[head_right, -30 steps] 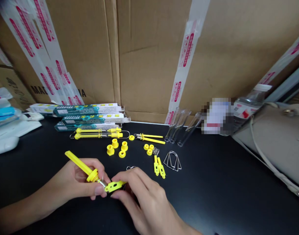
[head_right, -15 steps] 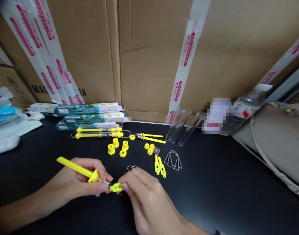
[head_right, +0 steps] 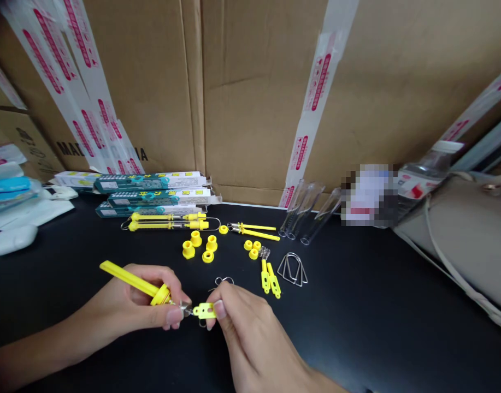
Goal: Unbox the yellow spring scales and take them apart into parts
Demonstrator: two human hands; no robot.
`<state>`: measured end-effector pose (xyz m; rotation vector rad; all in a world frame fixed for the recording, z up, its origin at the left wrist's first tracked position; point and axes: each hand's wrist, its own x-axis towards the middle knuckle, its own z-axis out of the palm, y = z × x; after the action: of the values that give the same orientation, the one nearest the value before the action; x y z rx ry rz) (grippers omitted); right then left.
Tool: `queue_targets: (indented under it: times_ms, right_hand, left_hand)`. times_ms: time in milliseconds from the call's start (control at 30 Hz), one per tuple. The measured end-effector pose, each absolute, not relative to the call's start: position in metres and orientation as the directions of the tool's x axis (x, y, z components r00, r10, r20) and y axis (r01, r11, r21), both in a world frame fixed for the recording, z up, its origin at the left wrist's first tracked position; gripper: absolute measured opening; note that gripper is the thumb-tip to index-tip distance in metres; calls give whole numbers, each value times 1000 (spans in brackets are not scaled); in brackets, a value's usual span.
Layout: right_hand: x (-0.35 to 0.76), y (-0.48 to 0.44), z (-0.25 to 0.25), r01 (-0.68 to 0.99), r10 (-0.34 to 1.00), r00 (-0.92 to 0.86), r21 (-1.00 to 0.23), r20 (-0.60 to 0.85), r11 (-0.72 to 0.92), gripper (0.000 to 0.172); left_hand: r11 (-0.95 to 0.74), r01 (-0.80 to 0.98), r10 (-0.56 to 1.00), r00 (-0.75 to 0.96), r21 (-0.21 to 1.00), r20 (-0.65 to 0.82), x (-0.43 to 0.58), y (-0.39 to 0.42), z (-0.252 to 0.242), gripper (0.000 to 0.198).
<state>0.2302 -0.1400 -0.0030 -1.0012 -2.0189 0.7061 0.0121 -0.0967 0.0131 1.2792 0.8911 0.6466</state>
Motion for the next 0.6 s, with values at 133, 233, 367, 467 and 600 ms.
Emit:
queue_targets:
  times_ms: [133,233,367,467,600]
  right_hand:
    - [230,-140,-1,380,839,-398,-765,372,520,35]
    - [231,-138,3,369,860,-391,-800,328,473,38]
    - [232,-137,7,299,889,-402,-886,219,354,45]
    - [234,-136,6,210,908,-393,-947,146,243,47]
    - [233,-137,4,218,923,-381,-966,43,136,54]
  left_hand:
    - [201,62,824,528,978,-203,12,-98,14,25]
    - [210,53,820,535,976,-205,12,-98,14,26]
    - [205,49,806,559,978,-197,11,-99,12,25]
    - [175,89,811,552,981,-195,11,-101,12,25]
    - [132,125,813,554,983,-179,11,-104,13,24]
